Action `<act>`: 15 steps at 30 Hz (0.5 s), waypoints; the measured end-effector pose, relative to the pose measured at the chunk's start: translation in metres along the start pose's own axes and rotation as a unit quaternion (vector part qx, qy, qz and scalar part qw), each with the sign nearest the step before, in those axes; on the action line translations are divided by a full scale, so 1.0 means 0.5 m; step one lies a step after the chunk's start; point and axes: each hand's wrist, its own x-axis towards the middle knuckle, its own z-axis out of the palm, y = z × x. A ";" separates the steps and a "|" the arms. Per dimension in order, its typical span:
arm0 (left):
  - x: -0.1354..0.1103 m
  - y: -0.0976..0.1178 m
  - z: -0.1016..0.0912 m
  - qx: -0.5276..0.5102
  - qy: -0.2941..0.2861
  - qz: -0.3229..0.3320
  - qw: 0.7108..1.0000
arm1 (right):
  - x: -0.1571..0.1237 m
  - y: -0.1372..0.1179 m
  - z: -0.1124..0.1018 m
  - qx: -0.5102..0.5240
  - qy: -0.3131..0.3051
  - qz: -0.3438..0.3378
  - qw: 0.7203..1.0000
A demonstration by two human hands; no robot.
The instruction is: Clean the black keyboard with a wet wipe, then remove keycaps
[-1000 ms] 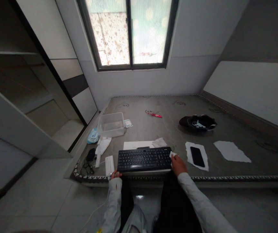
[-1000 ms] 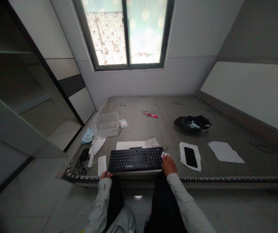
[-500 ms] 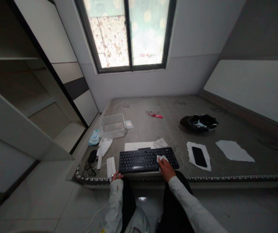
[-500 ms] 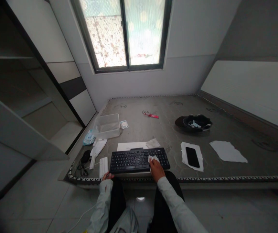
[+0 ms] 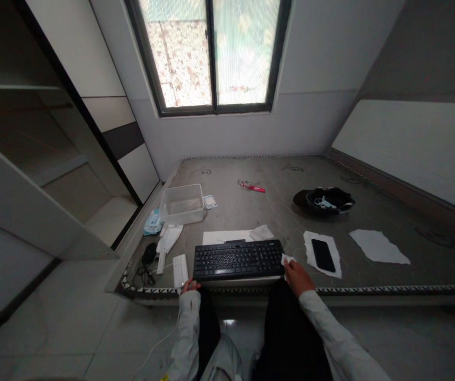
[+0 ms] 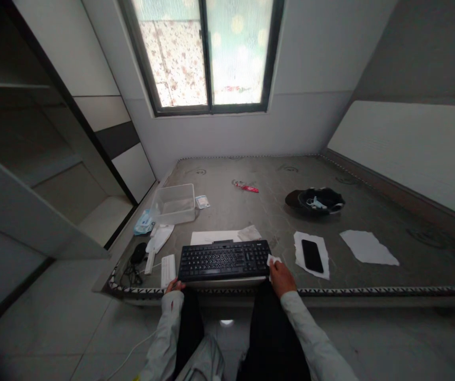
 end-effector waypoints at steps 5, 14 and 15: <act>0.003 -0.013 0.003 0.001 0.003 0.015 1.000 | -0.034 -0.027 0.012 0.003 0.014 0.020 1.000; 0.000 -0.006 0.002 0.038 0.007 0.014 0.999 | -0.030 -0.134 0.019 0.070 0.041 0.028 0.996; -0.001 -0.003 0.003 0.046 0.010 0.011 0.999 | -0.023 -0.148 0.019 0.076 0.038 0.025 0.996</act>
